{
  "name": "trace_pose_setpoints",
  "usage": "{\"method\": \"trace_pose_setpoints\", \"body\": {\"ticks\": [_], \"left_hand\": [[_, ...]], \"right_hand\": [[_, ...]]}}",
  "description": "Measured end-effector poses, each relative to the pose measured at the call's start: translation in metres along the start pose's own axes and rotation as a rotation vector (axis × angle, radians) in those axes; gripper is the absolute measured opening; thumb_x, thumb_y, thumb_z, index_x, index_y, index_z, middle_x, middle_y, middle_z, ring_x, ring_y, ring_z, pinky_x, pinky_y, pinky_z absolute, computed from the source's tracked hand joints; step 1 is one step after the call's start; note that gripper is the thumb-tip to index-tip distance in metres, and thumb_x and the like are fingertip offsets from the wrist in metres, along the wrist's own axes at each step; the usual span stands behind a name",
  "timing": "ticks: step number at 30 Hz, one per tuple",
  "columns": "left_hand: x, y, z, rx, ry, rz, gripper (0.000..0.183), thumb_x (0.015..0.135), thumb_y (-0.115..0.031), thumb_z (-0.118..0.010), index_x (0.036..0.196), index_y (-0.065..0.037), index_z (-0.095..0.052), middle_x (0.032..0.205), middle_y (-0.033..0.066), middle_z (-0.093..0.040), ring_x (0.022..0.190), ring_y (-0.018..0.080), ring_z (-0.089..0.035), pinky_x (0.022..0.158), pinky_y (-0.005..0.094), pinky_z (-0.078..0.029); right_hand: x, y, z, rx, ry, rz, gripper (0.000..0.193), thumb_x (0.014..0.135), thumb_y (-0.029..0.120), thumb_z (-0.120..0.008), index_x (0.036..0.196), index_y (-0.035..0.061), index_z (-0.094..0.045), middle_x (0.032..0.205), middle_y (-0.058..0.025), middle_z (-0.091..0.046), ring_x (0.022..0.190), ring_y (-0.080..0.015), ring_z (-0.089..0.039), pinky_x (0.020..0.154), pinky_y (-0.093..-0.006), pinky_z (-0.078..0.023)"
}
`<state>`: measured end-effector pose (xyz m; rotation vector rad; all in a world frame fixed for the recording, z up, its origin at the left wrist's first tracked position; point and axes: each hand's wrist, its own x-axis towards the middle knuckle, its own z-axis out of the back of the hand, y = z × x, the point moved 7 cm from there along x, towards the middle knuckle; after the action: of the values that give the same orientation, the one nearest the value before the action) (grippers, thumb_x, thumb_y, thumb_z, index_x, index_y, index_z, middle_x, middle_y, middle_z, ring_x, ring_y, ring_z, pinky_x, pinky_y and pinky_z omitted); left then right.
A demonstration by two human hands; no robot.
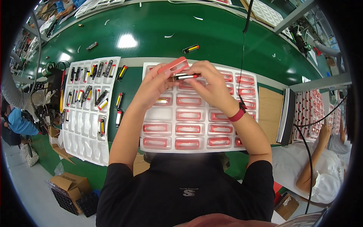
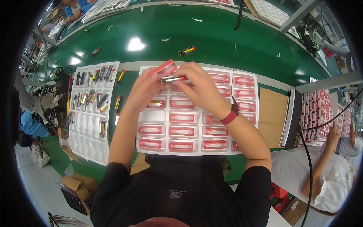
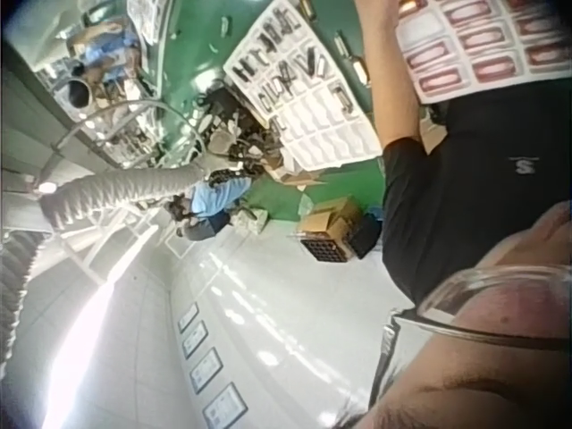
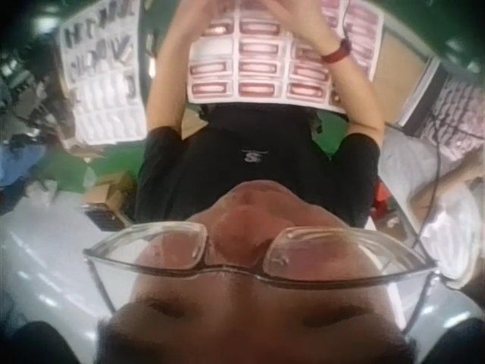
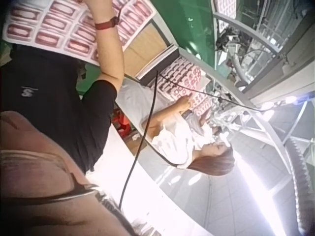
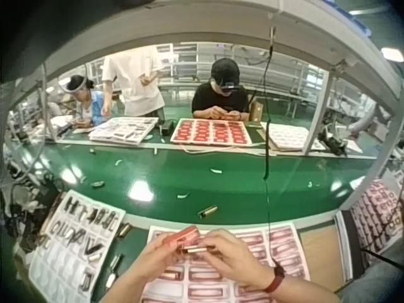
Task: The person assembles electronic components by hand, placing them into plastic casings, then sorts the assembled units into sorting trays.
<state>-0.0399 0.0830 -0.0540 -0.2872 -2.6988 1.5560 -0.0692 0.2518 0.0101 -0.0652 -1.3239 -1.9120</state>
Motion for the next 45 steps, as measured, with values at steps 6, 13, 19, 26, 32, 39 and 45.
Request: {"method": "trace_pose_setpoints", "body": {"ticks": [6, 13, 19, 26, 32, 39, 45], "left_hand": [[-0.006, -0.017, 0.009, 0.303, -0.155, -0.071, 0.04, 0.106, -0.031, -0.051, 0.136, -0.004, -0.052, 0.127, 0.0134, -0.062, 0.115, 0.0234, -0.063, 0.1, 0.0407, -0.051], [-0.012, -0.024, 0.0, 0.447, -0.015, -0.047, 0.038, 0.107, -0.023, -0.049, 0.139, -0.003, -0.047, 0.126, 0.0137, -0.061, 0.105, 0.025, -0.07, 0.094, 0.0358, -0.056], [-0.019, -0.021, -0.019, 0.219, 0.046, 0.088, 0.041, 0.1, -0.006, -0.04, 0.141, -0.001, -0.045, 0.127, 0.0158, -0.06, 0.102, 0.0275, -0.072, 0.09, 0.0356, -0.059], [-0.007, -0.001, -0.01, -0.172, 0.15, 0.02, 0.048, 0.096, -0.005, -0.034, 0.142, 0.003, -0.046, 0.122, 0.0156, -0.061, 0.093, 0.0195, -0.061, 0.089, 0.038, -0.052], [-0.002, 0.006, -0.008, -0.162, 0.086, 0.047, 0.046, 0.101, -0.01, -0.031, 0.142, 0.007, -0.045, 0.123, 0.0165, -0.06, 0.094, 0.0213, -0.06, 0.089, 0.0384, -0.051], [-0.001, 0.015, -0.008, -0.19, 0.071, 0.005, 0.043, 0.108, -0.018, -0.035, 0.14, 0.008, -0.047, 0.128, 0.02, -0.059, 0.102, 0.0241, -0.063, 0.096, 0.0393, -0.052], [0.001, 0.015, -0.008, -0.18, 0.085, -0.045, 0.042, 0.107, -0.017, -0.036, 0.139, 0.007, -0.047, 0.13, 0.0203, -0.059, 0.108, 0.025, -0.064, 0.1, 0.0398, -0.052]], "right_hand": [[-0.005, -0.025, 0.0, 0.612, -0.045, -0.557, 0.022, 0.094, -0.001, -0.067, 0.116, -0.0025, -0.067, 0.096, -0.0075, -0.07, 0.088, -0.012, -0.067, 0.078, -0.0252, -0.054], [0.006, -0.02, 0.005, 0.607, -0.049, -0.517, 0.018, 0.094, 0.0, -0.068, 0.111, -0.0021, -0.067, 0.093, -0.0055, -0.07, 0.083, -0.0118, -0.067, 0.077, -0.0243, -0.053], [0.005, -0.006, 0.003, 0.62, 0.038, -0.358, 0.023, 0.092, -0.003, -0.071, 0.113, 0.0003, -0.066, 0.107, -0.0062, -0.07, 0.098, -0.0105, -0.066, 0.087, -0.0247, -0.055], [0.003, -0.014, -0.007, 0.605, -0.16, -0.449, 0.02, 0.092, -0.003, -0.07, 0.11, -0.0011, -0.064, 0.101, -0.0049, -0.07, 0.088, -0.0082, -0.064, 0.074, -0.0215, -0.052], [0.003, -0.02, -0.008, 0.515, -0.166, -0.464, 0.02, 0.091, -0.005, -0.072, 0.109, -0.0038, -0.064, 0.103, -0.0083, -0.07, 0.091, -0.0113, -0.067, 0.082, -0.0238, -0.057], [-0.008, -0.027, -0.008, 0.486, -0.225, -0.475, 0.018, 0.091, -0.002, -0.073, 0.107, -0.004, -0.065, 0.1, -0.0078, -0.071, 0.088, -0.0108, -0.067, 0.079, -0.0233, -0.056], [-0.012, -0.03, -0.007, 0.438, -0.288, -0.45, 0.019, 0.09, 0.0, -0.075, 0.107, -0.0032, -0.065, 0.097, -0.0067, -0.071, 0.086, -0.0096, -0.066, 0.076, -0.0223, -0.055]]}}
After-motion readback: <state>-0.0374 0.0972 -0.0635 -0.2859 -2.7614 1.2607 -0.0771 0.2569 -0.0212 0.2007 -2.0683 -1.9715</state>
